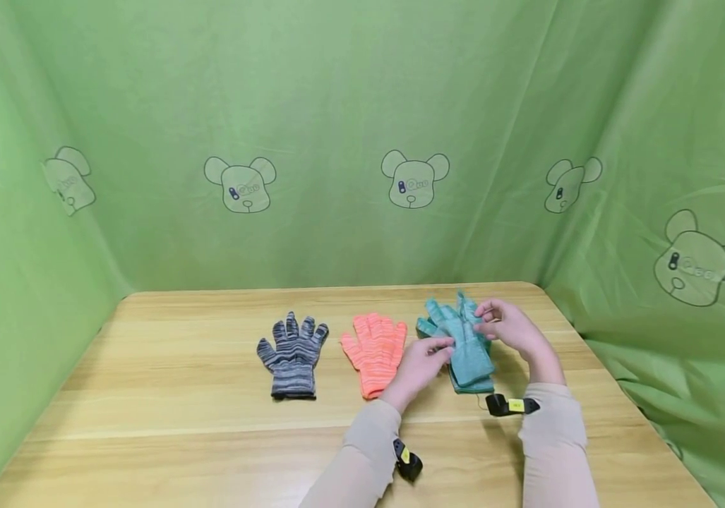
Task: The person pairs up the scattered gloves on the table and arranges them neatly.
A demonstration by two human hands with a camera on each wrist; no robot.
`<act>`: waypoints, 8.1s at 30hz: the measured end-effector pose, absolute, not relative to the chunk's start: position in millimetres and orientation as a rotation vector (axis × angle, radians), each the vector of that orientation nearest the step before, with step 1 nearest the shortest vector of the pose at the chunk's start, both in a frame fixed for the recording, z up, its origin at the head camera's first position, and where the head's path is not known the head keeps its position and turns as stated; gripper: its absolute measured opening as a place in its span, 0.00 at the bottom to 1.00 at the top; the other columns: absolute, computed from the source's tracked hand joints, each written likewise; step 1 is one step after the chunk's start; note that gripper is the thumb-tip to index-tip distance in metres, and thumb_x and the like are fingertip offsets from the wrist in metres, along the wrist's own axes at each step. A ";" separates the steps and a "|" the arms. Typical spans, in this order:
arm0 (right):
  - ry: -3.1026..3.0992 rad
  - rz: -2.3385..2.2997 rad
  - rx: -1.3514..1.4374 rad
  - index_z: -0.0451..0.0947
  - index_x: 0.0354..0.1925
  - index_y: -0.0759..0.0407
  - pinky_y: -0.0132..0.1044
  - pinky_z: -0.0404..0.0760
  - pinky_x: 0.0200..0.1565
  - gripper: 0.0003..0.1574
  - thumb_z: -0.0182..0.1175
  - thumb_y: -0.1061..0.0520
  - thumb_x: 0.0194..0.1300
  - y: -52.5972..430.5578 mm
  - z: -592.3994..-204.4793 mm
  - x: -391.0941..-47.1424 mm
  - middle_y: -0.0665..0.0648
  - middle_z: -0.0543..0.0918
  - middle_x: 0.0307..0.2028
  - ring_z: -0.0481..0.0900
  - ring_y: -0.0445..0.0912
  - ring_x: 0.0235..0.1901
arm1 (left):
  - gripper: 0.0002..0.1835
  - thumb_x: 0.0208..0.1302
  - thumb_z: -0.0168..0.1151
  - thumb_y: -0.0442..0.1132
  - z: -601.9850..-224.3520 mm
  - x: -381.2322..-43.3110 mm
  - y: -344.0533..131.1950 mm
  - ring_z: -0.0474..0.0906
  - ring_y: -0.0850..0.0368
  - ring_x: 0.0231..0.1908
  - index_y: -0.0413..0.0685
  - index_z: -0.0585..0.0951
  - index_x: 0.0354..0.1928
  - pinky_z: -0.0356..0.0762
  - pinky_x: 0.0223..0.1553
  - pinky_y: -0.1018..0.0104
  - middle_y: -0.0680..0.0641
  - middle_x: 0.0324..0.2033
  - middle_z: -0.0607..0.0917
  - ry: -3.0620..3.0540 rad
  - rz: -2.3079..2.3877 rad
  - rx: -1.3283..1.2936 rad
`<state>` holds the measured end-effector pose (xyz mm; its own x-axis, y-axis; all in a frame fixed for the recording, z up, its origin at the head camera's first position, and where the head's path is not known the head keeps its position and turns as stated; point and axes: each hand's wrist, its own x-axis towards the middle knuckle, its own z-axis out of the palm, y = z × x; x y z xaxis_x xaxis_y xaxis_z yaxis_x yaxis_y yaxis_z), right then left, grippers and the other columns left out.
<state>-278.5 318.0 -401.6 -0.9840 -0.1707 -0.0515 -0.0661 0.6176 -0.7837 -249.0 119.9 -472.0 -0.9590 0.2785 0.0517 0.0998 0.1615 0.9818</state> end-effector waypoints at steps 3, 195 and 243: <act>2.706 -1.309 -0.202 0.67 0.52 0.72 0.36 0.83 0.42 0.20 0.58 0.64 0.65 318.8 -402.4 -277.8 0.62 0.73 0.42 0.73 0.43 0.39 | 0.16 0.69 0.58 0.43 -472.3 -248.7 119.9 0.84 0.48 0.40 0.53 0.83 0.56 0.74 0.28 0.75 0.49 0.38 0.88 2.279 1.891 0.355; 2.655 -1.204 0.027 0.69 0.49 0.72 0.39 0.80 0.37 0.20 0.60 0.61 0.63 347.0 -430.6 -280.6 0.59 0.79 0.36 0.78 0.49 0.35 | 0.20 0.72 0.53 0.41 -455.4 -246.0 109.8 0.74 0.47 0.60 0.40 0.76 0.61 0.76 0.58 0.51 0.44 0.60 0.79 2.139 1.897 0.196; 2.579 -1.168 -0.104 0.65 0.57 0.81 0.44 0.82 0.49 0.30 0.60 0.65 0.61 340.1 -430.1 -283.2 0.75 0.76 0.50 0.79 0.49 0.43 | 0.27 0.71 0.53 0.38 -462.5 -258.6 114.0 0.64 0.42 0.69 0.43 0.66 0.70 0.66 0.68 0.48 0.43 0.71 0.66 1.832 1.954 0.089</act>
<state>-283.2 340.1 -430.1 -0.9501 -0.1903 -0.2472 0.0603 0.6653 -0.7441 -258.6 114.0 -462.5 -0.8933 0.3679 -0.2582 -0.2815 -0.0100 0.9595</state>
